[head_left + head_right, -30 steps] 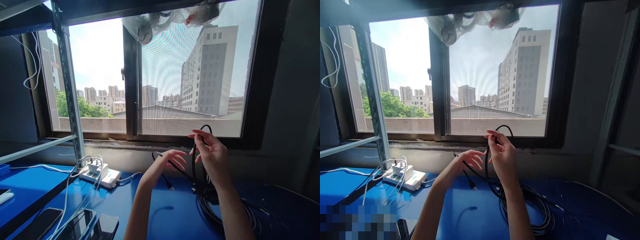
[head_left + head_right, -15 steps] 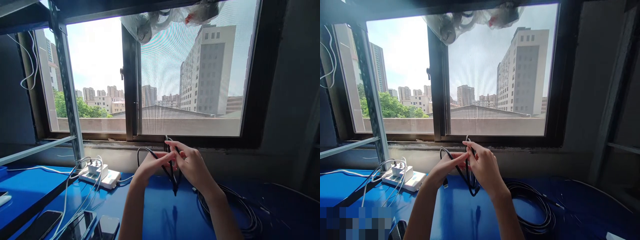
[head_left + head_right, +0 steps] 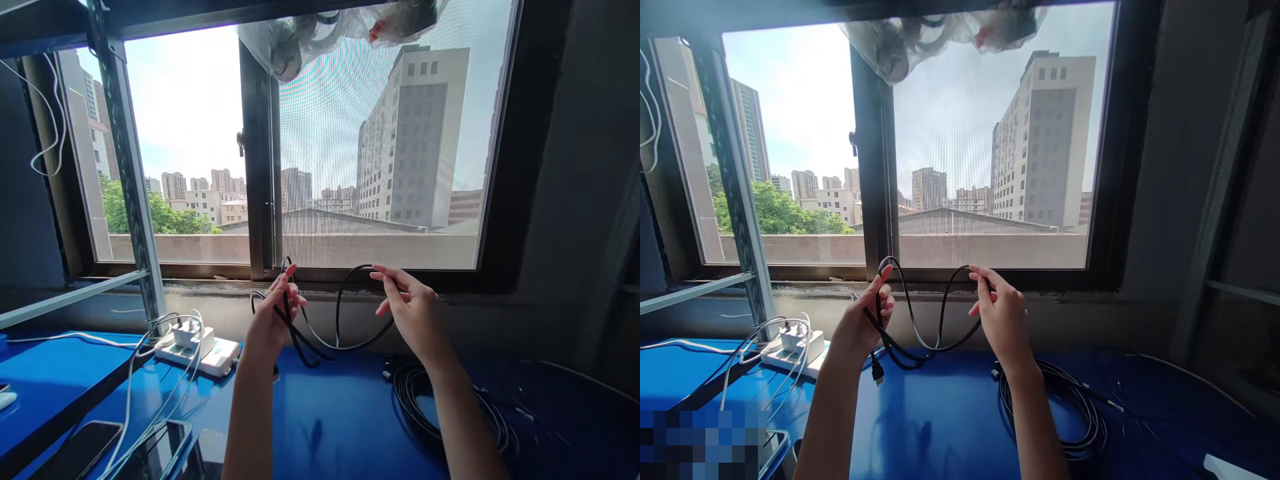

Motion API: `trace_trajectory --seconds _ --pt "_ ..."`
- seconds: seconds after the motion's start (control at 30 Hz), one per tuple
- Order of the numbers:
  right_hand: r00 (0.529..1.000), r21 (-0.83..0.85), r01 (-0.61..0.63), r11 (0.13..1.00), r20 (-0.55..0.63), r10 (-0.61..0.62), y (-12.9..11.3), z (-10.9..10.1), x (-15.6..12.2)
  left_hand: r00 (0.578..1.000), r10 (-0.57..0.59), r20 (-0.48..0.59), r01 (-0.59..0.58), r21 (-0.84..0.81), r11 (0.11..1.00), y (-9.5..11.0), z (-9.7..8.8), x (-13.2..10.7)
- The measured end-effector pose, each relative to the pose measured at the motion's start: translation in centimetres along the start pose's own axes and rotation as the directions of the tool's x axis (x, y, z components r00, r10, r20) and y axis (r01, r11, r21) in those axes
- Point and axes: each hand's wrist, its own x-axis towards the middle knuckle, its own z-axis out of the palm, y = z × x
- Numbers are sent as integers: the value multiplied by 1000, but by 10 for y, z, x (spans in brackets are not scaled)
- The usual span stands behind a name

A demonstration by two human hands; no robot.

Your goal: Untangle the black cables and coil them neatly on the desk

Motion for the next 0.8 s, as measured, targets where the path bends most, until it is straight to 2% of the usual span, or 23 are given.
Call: trace_trajectory --seconds 0.1,0.23,0.33,0.47,0.57,0.7,0.8 --pt "995 89 20 996 -95 -11 3 -6 3 999 47 -15 -47 -9 999 1 -9 2" --pt "978 149 38 988 -206 -6 -1 -10 2 1000 -21 -17 21 12 1000 -1 -15 7" --pt "979 203 27 979 -203 15 -5 -9 1 999 -3 -47 7 85 996 -4 -15 9" --pt "999 217 15 976 -47 -5 -12 0 -3 999 30 30 -34 159 987 -5 -11 8" --pt "994 112 14 994 107 -26 -21 7 -9 989 13 148 -41 187 981 -6 -3 3" --pt "943 -56 26 998 334 -6 -34 14 -18 946 -89 311 5 260 966 -10 10 -4" --pt "898 -112 62 992 439 -7 -41 18 -23 920 -135 369 16 308 951 -14 17 -8"
